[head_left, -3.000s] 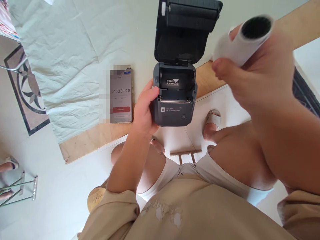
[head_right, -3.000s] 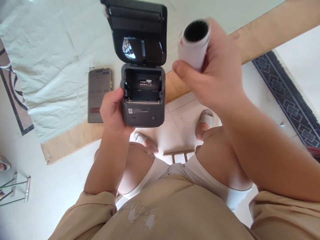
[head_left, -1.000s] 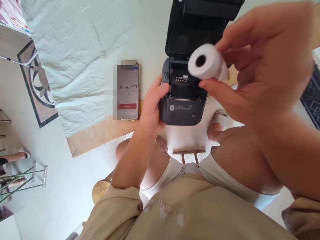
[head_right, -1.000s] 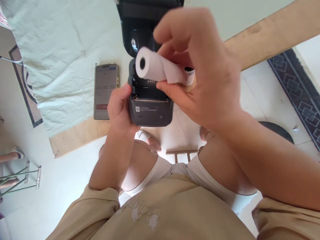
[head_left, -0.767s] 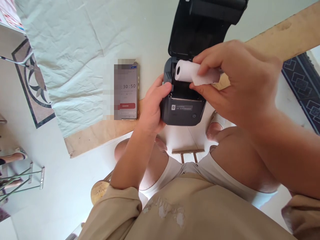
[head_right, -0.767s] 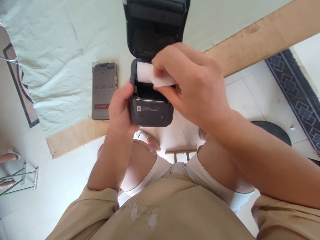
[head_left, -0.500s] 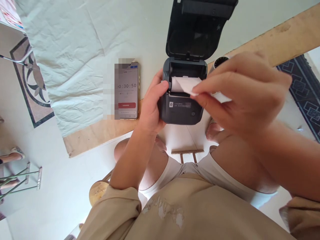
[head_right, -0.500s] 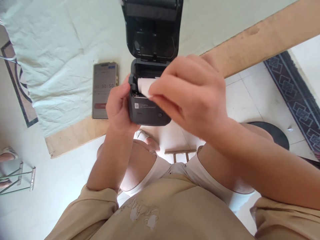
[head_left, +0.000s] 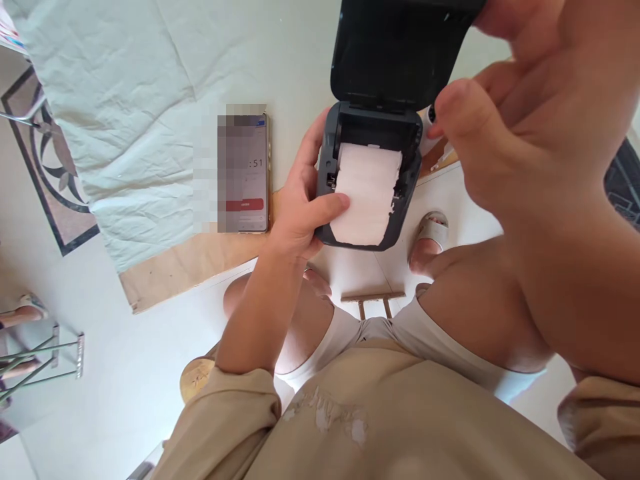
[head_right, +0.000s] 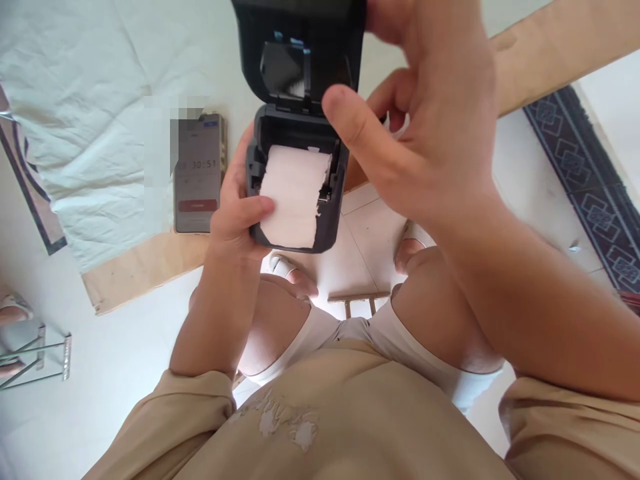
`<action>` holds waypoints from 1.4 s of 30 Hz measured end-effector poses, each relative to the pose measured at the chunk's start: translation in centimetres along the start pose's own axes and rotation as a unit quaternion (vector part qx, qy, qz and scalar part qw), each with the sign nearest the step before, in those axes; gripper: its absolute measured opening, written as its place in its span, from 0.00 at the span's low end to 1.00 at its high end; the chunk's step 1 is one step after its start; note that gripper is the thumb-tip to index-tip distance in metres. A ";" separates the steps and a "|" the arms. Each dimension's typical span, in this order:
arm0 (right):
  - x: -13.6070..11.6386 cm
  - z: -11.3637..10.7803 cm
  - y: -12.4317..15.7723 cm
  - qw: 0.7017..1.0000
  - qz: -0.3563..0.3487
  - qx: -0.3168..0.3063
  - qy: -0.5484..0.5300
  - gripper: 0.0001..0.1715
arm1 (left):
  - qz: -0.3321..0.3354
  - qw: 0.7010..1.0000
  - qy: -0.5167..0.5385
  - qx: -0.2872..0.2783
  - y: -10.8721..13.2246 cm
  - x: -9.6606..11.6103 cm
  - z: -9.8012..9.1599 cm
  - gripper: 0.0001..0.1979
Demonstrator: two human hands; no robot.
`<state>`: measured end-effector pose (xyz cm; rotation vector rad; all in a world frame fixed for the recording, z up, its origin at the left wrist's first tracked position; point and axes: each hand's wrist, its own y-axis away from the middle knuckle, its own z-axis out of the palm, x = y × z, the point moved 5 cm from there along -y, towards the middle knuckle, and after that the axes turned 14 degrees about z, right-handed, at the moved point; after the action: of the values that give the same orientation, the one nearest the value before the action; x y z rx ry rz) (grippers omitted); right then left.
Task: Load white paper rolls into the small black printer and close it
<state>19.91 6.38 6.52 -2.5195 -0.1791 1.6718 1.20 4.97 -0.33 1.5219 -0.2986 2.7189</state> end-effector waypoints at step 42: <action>-1.2 1.4 2.9 0.998 -0.045 -0.020 0.042 0.14 | -0.070 0.991 -0.013 0.116 0.1 0.1 -0.6 0.14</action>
<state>18.27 3.32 6.61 -2.5636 -0.3160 1.5402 0.60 4.99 -0.61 1.5621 0.1268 2.7026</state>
